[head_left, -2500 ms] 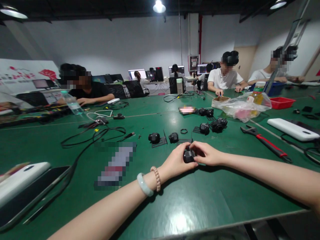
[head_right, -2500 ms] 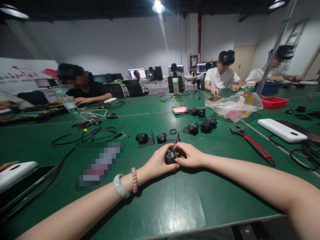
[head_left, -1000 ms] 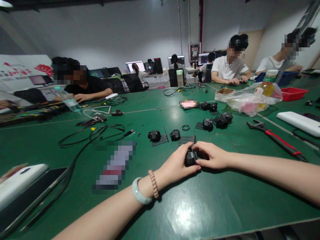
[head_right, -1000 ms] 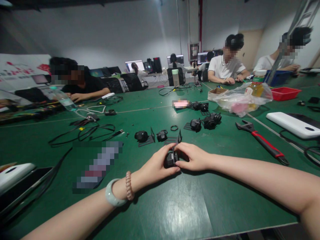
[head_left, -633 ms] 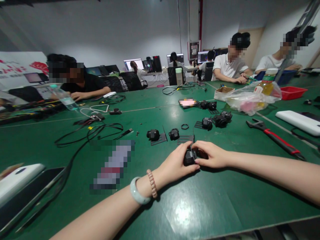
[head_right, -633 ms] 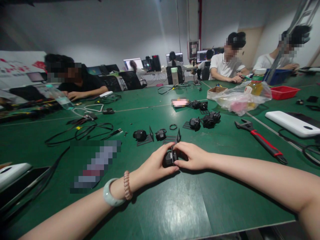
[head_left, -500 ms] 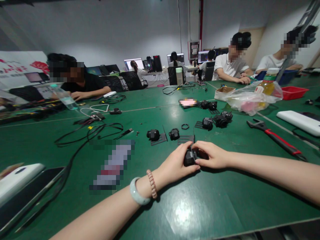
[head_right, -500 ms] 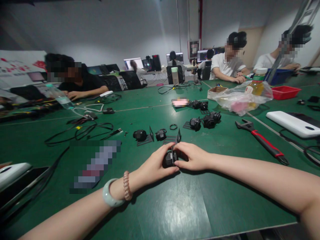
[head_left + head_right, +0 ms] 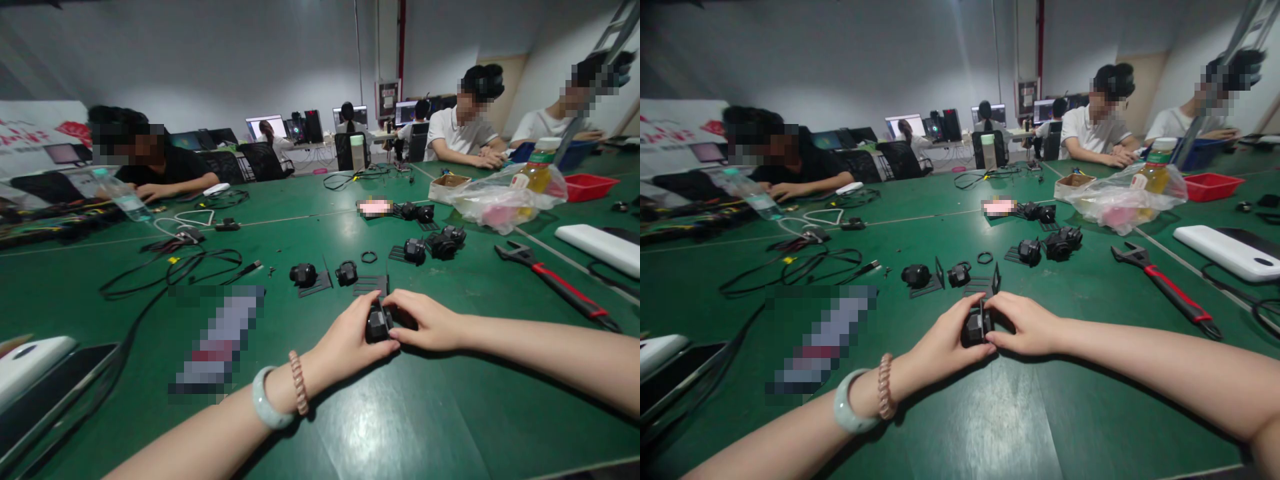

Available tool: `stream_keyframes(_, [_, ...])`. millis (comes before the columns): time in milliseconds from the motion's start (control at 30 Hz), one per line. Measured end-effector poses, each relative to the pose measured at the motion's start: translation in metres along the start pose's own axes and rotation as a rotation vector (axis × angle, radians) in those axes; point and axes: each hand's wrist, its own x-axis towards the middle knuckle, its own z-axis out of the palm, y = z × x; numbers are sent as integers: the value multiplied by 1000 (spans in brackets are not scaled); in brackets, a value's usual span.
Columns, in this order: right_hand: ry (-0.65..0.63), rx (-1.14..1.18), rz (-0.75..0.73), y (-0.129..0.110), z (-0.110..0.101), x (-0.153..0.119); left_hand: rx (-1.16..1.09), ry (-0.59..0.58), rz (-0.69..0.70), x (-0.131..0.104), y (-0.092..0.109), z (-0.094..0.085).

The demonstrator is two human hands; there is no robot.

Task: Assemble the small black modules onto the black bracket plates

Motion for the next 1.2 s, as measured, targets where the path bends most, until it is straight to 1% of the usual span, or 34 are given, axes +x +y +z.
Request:
stream_keyframes(167, [1,10,5,0,-1,1,-1,8,2,3,1,0])
stream_keyframes(267, [-6,18,16,0,-2,0,-11,-8,-4,4,2,-1])
stream_keyframes(367, [-9,25,21,0,-1,0,-18,-32,-14,3,2,-2])
stream_keyframes(667, [-42,14,28,0,-2,1,-51,-50,-8,0,3,-4])
stream_keyframes(1000, [-120,59,61,-5,-4,3,-96,-118,-10,-4,-1,-11])
stream_keyframes(1200, [-161,85,94,-6,-6,5,-96,-146,-57,-9,-6,-10])
